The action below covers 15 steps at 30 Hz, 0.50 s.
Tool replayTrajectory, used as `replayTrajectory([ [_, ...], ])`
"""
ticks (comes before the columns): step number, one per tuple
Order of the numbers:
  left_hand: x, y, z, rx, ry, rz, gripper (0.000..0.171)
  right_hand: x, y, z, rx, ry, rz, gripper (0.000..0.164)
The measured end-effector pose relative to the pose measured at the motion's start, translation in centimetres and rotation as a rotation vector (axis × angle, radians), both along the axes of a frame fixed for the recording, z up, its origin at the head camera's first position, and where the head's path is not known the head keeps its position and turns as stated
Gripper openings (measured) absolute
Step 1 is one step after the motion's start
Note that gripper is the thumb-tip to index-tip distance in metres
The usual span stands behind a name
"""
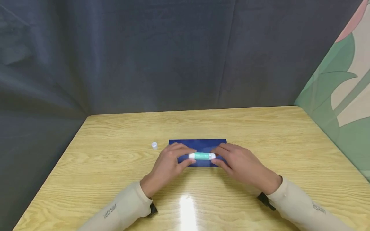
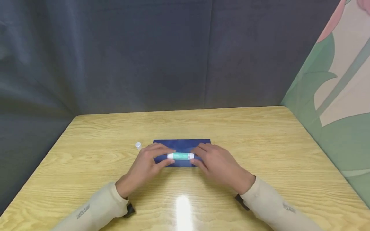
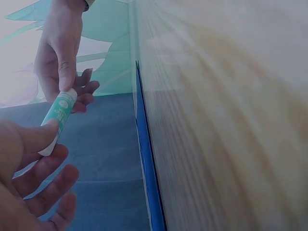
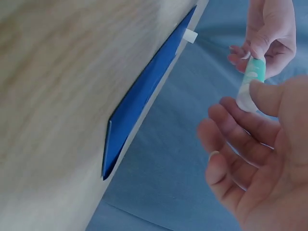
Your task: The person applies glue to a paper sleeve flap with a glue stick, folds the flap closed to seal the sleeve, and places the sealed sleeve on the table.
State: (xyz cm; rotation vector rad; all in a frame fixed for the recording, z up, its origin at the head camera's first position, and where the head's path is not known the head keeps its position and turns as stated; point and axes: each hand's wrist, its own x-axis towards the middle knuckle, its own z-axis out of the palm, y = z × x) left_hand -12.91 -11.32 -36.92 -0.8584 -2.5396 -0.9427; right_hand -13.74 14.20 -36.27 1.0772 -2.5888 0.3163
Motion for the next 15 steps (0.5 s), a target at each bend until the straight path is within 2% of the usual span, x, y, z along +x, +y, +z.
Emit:
replayTrajectory([
  [6, 0.28, 0.26, -0.24, 0.004, -0.052, 0.019, 0.029, 0.36, -0.06, -0.60, -0.048, -0.025, -0.008, 0.020],
  [15, 0.46, 0.51, -0.46, -0.038, -0.033, 0.025, 0.028, 0.62, -0.20, -1.06, -0.024, 0.096, -0.011, 0.026],
])
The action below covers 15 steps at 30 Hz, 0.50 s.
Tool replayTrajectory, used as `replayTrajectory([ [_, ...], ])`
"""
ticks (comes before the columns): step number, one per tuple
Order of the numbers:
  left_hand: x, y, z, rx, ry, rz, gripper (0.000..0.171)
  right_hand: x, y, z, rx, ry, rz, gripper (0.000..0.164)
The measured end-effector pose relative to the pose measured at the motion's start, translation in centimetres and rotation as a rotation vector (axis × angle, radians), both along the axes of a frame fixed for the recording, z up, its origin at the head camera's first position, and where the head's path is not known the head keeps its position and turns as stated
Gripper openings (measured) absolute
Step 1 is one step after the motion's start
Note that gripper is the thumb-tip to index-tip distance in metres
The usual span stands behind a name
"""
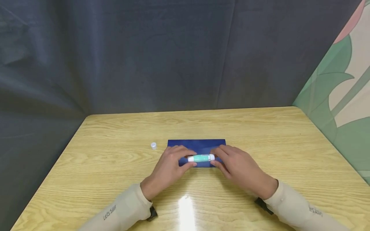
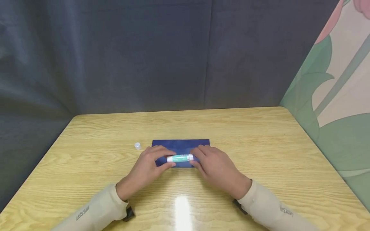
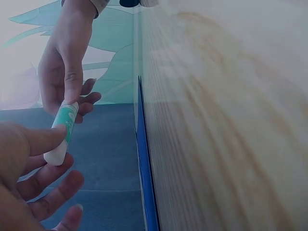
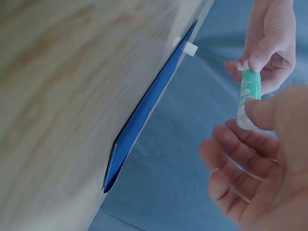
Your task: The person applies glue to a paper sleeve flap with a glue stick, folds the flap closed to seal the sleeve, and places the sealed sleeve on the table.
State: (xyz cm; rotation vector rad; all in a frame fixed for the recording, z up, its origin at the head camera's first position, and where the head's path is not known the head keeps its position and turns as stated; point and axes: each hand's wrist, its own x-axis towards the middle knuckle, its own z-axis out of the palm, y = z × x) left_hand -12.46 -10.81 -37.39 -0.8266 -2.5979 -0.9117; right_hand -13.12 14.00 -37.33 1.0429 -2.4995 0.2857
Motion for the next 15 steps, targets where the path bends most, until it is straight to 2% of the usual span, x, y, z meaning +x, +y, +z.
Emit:
replayTrajectory([
  [8, 0.12, 0.00, -0.06, 0.023, 0.023, -0.006, 0.025, 0.16, -0.05, -0.17, -0.008, 0.003, 0.004, 0.018],
  [15, 0.10, 0.02, -0.03, 0.068, 0.035, -0.015, 0.025, 0.37, 0.01, 0.08, -0.057, -0.011, 0.013, 0.009],
])
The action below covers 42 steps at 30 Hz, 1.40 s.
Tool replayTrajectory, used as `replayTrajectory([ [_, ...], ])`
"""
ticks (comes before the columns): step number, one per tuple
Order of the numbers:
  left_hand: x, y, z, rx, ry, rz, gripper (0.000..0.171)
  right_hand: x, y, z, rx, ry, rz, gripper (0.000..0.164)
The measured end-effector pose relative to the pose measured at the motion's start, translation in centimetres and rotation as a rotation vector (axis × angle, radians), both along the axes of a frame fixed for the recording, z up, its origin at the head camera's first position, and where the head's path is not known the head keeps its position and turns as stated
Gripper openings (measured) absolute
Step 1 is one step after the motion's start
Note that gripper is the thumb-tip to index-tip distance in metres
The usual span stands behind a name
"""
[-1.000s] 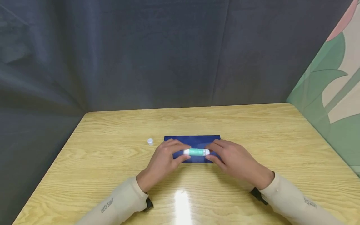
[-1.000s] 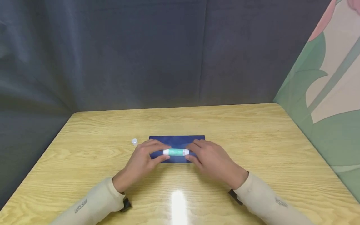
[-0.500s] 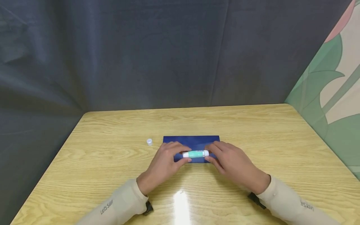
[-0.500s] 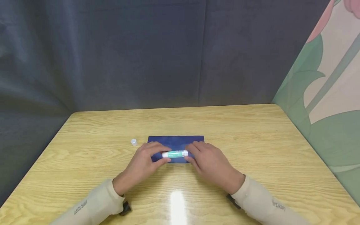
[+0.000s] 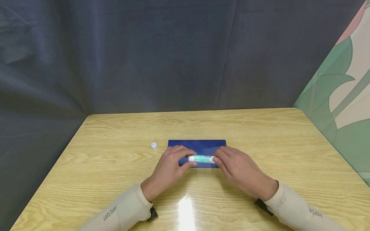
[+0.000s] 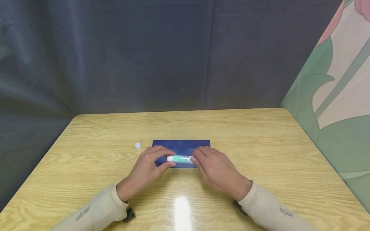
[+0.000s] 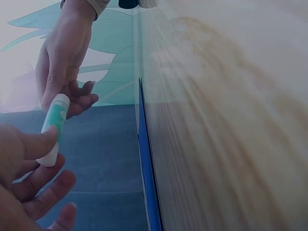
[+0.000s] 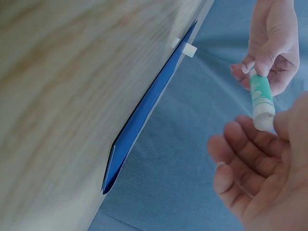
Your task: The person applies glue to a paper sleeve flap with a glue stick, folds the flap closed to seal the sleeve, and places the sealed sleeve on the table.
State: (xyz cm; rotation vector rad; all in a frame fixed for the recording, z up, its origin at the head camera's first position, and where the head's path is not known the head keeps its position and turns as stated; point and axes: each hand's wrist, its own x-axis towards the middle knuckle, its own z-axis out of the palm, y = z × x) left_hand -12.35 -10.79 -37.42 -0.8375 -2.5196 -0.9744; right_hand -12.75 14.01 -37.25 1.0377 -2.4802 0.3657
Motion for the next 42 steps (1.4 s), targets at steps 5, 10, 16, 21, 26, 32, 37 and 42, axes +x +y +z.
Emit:
replayTrajectory([
  [5, 0.15, 0.07, 0.06, 0.017, -0.005, 0.005, 0.025, 0.06, 0.02, 0.06, -0.022, -0.035, -0.007, 0.008],
  [10, 0.35, 0.09, 0.14, 0.029, 0.010, 0.002, 0.024, 0.09, 0.02, 0.04, -0.035, -0.045, -0.003, 0.008],
  [16, 0.61, 0.14, 0.21, 0.052, 0.047, -0.005, 0.024, 0.09, -0.04, 0.01, -0.062, -0.029, 0.018, 0.011],
  [21, 0.68, 0.24, 0.11, 0.066, 0.093, 0.001, 0.025, 0.02, -0.04, 0.00, -0.071, -0.017, 0.028, 0.012],
  [26, 0.72, 0.29, 0.20, 0.064, 0.106, 0.002, 0.025, 0.01, -0.01, 0.00, -0.081, -0.014, 0.037, 0.012],
  [32, 0.72, 0.22, 0.20, 0.058, 0.105, 0.000, 0.025, -0.05, 0.04, 0.00, -0.081, -0.012, 0.051, 0.013],
  [37, 0.64, 0.17, 0.14, 0.056, 0.104, 0.002, 0.025, -0.10, 0.05, 0.01, -0.089, 0.000, 0.054, 0.020],
  [42, 0.56, 0.12, 0.10, 0.056, 0.105, 0.001, 0.024, -0.13, 0.17, 0.00, -0.113, -0.026, 0.071, 0.021],
])
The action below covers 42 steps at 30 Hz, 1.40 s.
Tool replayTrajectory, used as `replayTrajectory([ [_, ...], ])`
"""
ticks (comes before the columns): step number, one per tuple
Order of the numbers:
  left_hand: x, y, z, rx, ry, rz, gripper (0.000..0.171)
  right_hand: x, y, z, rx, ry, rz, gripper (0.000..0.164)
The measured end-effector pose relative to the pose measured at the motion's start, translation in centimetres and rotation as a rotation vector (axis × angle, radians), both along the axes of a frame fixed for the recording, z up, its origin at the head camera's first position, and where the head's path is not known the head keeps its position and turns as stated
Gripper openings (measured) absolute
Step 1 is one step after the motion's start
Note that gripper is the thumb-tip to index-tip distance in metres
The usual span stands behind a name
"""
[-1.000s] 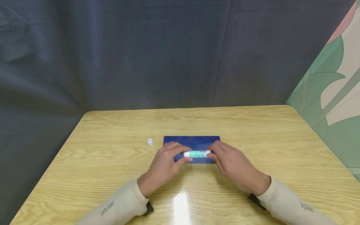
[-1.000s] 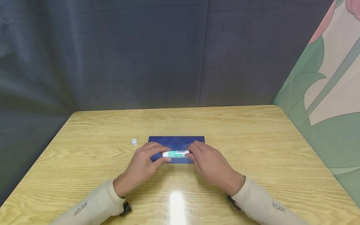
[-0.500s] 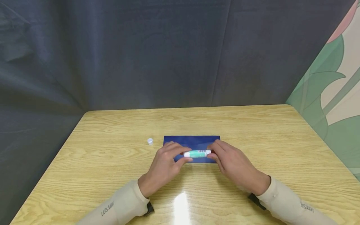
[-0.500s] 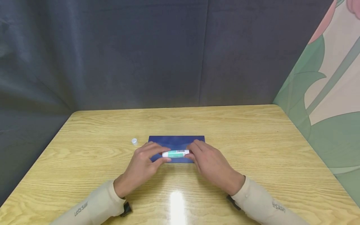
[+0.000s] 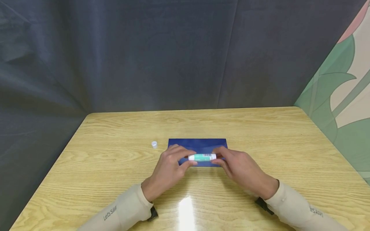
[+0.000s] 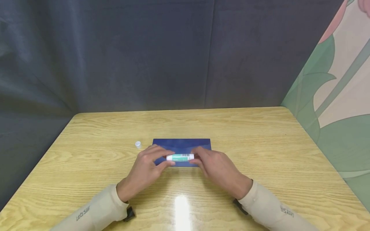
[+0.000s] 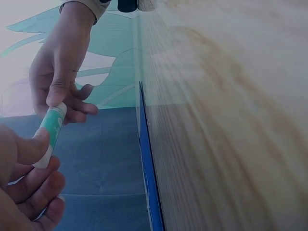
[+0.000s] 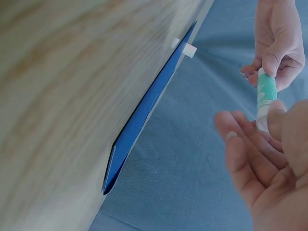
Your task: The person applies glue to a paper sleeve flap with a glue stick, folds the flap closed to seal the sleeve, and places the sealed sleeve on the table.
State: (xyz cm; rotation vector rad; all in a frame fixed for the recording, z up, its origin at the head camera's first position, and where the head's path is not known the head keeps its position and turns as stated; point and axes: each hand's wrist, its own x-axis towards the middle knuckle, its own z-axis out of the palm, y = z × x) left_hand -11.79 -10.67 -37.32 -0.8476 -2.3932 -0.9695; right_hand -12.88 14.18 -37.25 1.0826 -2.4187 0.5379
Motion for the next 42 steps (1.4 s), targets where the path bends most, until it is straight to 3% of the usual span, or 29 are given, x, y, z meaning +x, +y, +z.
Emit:
replayTrajectory([
  [11, -0.03, -0.03, 0.06, -0.010, -0.007, -0.011, 0.024, -0.13, 0.06, 0.13, -0.067, 0.071, 0.109, 0.033],
  [18, -0.03, 0.02, 0.04, -0.025, -0.017, -0.032, 0.023, -0.04, -0.04, 0.40, -0.093, 0.130, 0.106, 0.036],
  [34, 0.01, 0.08, 0.00, -0.041, -0.079, -0.040, 0.023, -0.05, -0.05, 0.52, -0.066, 0.137, 0.077, 0.035],
  [42, -0.05, 0.16, -0.02, -0.044, -0.068, -0.047, 0.023, -0.10, -0.04, 0.63, -0.062, 0.134, 0.071, 0.036],
])
